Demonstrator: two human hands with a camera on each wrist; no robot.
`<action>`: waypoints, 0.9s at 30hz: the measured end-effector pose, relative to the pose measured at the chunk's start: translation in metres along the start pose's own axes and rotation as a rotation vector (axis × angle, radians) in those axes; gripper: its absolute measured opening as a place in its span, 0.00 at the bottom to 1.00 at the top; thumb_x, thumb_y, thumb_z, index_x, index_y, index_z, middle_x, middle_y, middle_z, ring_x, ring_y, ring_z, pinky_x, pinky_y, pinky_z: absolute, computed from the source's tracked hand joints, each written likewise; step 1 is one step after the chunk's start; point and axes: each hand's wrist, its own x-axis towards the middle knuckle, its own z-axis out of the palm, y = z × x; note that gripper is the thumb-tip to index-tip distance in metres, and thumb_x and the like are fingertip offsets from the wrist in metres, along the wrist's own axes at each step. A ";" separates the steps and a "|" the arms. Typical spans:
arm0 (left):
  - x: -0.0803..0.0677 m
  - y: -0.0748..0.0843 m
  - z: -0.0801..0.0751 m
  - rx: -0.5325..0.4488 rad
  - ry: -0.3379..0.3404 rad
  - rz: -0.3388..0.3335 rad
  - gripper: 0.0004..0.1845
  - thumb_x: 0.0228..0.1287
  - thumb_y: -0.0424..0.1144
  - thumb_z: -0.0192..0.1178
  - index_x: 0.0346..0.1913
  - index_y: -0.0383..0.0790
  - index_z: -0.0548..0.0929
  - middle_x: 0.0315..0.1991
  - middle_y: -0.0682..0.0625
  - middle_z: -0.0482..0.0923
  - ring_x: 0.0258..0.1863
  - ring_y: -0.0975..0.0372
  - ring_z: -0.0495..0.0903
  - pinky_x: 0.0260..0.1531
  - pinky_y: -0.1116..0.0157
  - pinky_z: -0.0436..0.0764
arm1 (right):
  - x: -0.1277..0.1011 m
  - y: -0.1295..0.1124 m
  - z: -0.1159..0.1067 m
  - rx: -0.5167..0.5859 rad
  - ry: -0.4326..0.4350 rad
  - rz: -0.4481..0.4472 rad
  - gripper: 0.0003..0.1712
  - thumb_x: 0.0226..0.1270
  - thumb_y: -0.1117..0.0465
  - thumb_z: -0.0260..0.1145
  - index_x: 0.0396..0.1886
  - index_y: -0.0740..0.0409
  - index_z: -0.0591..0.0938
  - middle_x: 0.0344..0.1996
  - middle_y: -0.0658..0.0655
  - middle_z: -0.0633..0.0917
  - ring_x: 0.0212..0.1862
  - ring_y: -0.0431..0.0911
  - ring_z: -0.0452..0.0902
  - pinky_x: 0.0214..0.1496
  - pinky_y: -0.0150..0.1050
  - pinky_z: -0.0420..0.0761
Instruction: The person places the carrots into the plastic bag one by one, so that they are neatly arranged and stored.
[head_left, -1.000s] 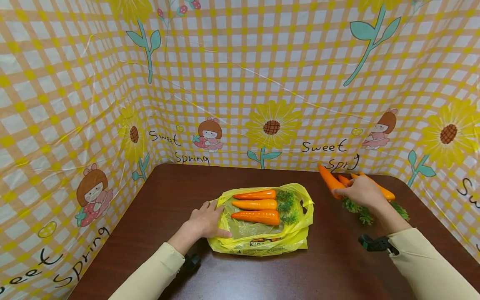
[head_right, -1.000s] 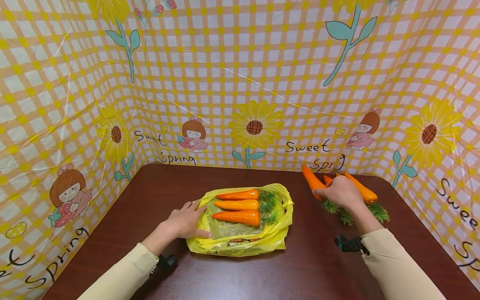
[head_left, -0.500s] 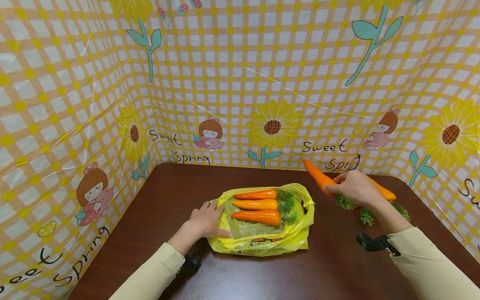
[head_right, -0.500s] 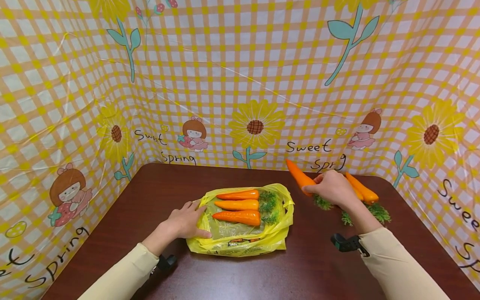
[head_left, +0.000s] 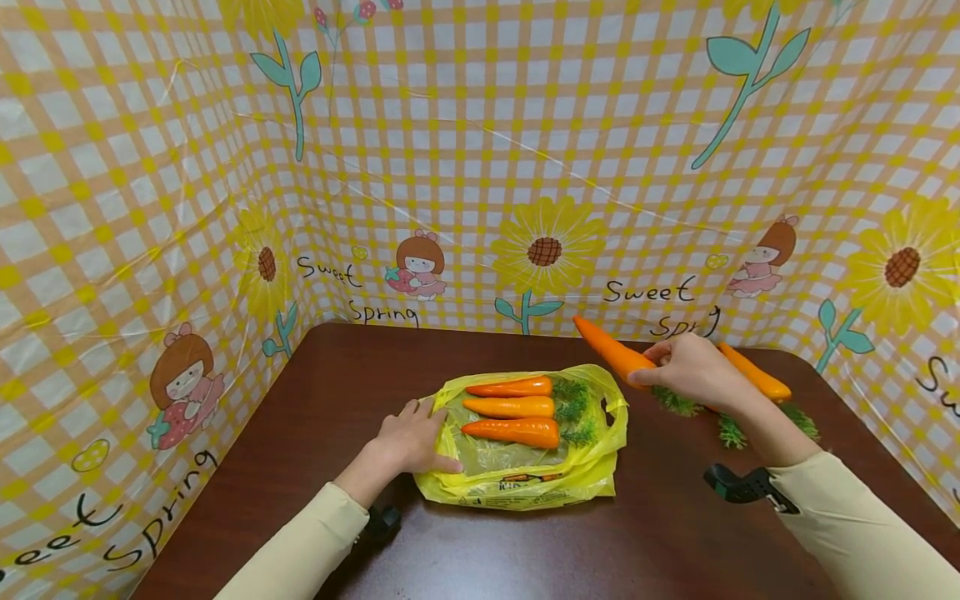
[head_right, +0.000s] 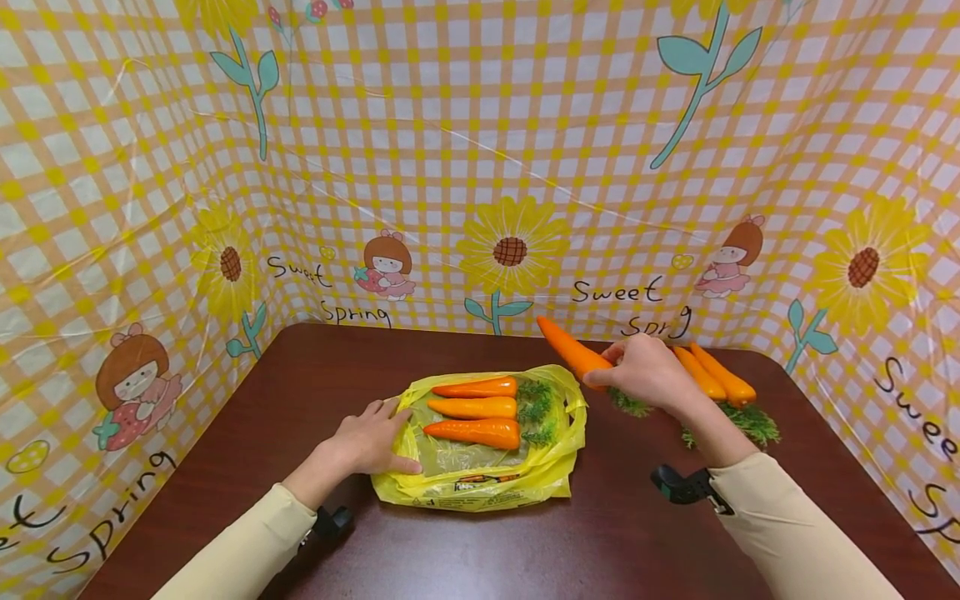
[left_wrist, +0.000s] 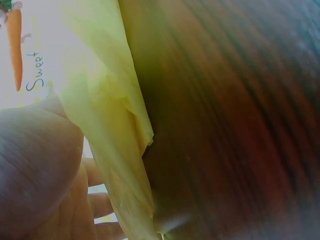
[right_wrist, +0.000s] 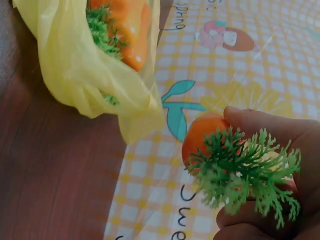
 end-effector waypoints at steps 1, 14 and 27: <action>0.000 0.000 0.000 0.000 -0.001 -0.001 0.54 0.53 0.75 0.63 0.78 0.48 0.63 0.79 0.42 0.54 0.77 0.45 0.57 0.62 0.41 0.71 | -0.001 -0.002 0.000 0.002 -0.007 -0.005 0.38 0.63 0.45 0.72 0.59 0.73 0.79 0.08 0.46 0.63 0.13 0.40 0.52 0.17 0.35 0.60; 0.000 0.000 0.000 0.004 0.002 -0.003 0.54 0.53 0.74 0.64 0.77 0.48 0.64 0.79 0.42 0.55 0.76 0.45 0.59 0.61 0.41 0.72 | -0.002 -0.029 0.010 -0.015 -0.084 -0.053 0.34 0.61 0.48 0.74 0.59 0.68 0.82 0.08 0.47 0.66 0.13 0.39 0.51 0.18 0.34 0.58; -0.001 0.001 -0.001 0.001 0.002 -0.007 0.54 0.53 0.74 0.64 0.77 0.48 0.64 0.79 0.42 0.55 0.77 0.45 0.58 0.62 0.41 0.71 | 0.002 -0.049 0.030 -0.070 -0.151 -0.177 0.33 0.58 0.50 0.76 0.58 0.66 0.83 0.08 0.46 0.62 0.14 0.40 0.49 0.21 0.34 0.57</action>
